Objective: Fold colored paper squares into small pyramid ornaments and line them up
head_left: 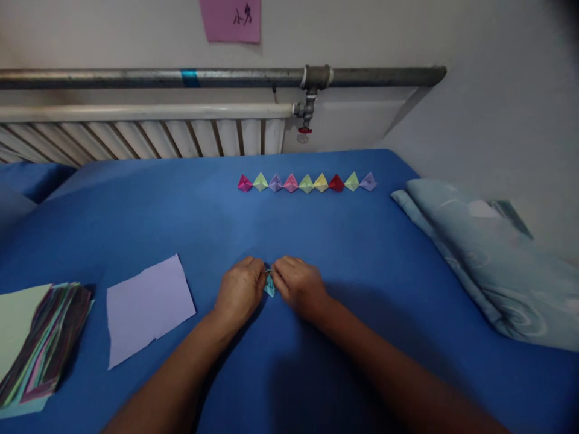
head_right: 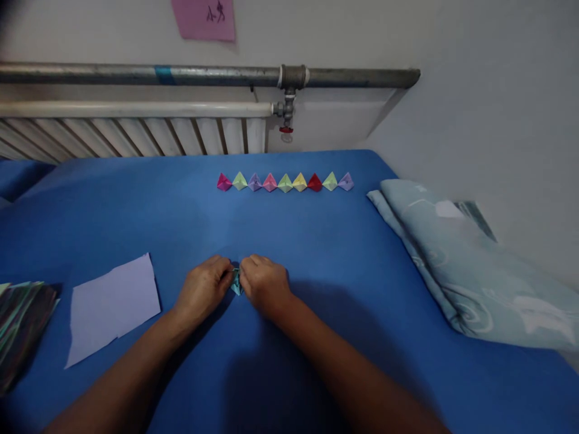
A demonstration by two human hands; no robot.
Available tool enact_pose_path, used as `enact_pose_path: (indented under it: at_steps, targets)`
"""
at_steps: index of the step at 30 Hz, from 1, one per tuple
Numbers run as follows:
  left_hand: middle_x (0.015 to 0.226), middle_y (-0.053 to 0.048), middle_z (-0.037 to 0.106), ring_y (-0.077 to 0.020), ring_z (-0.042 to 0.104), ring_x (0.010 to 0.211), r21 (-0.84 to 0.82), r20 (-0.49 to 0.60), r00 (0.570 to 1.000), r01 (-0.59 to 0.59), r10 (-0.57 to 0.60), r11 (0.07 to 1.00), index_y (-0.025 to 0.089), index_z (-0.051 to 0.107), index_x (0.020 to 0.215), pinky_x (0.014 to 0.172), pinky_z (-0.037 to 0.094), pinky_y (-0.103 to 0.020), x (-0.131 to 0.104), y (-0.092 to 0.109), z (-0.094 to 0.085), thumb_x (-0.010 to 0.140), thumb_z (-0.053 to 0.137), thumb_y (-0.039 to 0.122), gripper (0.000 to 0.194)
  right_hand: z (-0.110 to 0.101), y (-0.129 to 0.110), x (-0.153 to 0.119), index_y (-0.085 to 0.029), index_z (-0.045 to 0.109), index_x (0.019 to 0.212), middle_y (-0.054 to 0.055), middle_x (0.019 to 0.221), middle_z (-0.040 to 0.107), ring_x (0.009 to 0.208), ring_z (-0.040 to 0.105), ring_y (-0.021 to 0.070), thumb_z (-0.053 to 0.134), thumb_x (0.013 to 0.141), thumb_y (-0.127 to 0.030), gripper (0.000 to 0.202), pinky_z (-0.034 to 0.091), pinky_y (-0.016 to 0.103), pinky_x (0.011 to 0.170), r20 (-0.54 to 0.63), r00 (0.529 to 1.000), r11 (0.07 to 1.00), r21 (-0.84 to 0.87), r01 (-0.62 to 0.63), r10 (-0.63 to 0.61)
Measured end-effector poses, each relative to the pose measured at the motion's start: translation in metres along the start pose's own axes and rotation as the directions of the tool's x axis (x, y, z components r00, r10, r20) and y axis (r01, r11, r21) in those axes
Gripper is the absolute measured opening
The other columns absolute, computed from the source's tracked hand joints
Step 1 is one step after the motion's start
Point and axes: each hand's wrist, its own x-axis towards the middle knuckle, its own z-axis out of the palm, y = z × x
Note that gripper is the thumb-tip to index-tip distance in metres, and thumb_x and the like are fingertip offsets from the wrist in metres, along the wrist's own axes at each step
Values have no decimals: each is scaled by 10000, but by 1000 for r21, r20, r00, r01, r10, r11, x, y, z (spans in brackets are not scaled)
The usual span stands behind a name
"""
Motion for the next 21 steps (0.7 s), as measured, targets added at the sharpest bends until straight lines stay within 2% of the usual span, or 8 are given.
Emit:
enact_pose_path:
  at_steps: [3, 5, 8, 10, 13, 16, 21]
  targets:
    - [747, -17, 594, -139, 544, 660, -89, -19, 1000, -4, 2, 996, 177, 591, 756, 631, 409, -265, -2, -4, -1, 856, 515, 177, 126, -4, 2, -1, -181, 605, 872, 34, 783, 637, 699, 557, 140, 500, 865, -196, 107, 396, 250, 649, -7, 999, 983, 178, -44, 46]
    - [769, -12, 598, -133, 547, 665, -173, -26, 1000, -17, 12, 985, 175, 603, 819, 640, 428, -265, -3, -7, -4, 834, 543, 201, 67, -9, 5, -2, -186, 591, 949, 24, 799, 638, 706, 566, 133, 488, 847, -169, 146, 416, 243, 653, -43, 992, 946, 307, -102, 121]
    - [791, -12, 601, -126, 547, 642, -285, -12, 1000, 3, -7, 959, 167, 622, 906, 619, 448, -264, -4, -9, -9, 791, 554, 194, 136, -18, 7, -8, -190, 563, 860, 13, 756, 611, 675, 556, 124, 454, 833, -137, 124, 421, 239, 632, -81, 969, 897, 402, -182, 233]
    - [797, -10, 610, -120, 552, 630, -336, -12, 999, 32, -38, 941, 166, 634, 932, 613, 460, -261, -3, -11, -11, 759, 535, 137, 201, -25, 6, -13, -195, 545, 800, 5, 733, 593, 646, 540, 117, 467, 832, -151, 95, 415, 234, 610, -49, 968, 881, 429, -201, 245]
    - [823, -13, 640, -121, 581, 671, -396, -59, 994, 56, -87, 917, 174, 646, 954, 658, 486, -268, 0, -14, -12, 745, 485, 70, 283, -31, 0, -20, -198, 559, 841, -6, 752, 583, 608, 519, 105, 544, 817, -198, 28, 407, 224, 583, 72, 985, 875, 452, -173, 158]
    - [897, -33, 671, -138, 622, 762, -471, -104, 990, 35, -95, 881, 174, 647, 993, 722, 510, -290, 2, -17, -11, 774, 447, 77, 311, -30, -7, -24, -203, 587, 948, -1, 795, 580, 646, 529, 115, 601, 799, -224, 150, 409, 230, 612, 147, 989, 916, 393, -84, 27]
    - [1066, -55, 687, -172, 621, 1007, -571, -131, 988, -139, 77, 809, 192, 644, 1042, 891, 486, -342, 5, -15, -7, 820, 453, 152, 294, -24, -10, -23, -202, 606, 1014, 17, 814, 583, 690, 542, 129, 543, 841, -178, 187, 410, 240, 645, 176, 984, 965, 262, -12, -36]
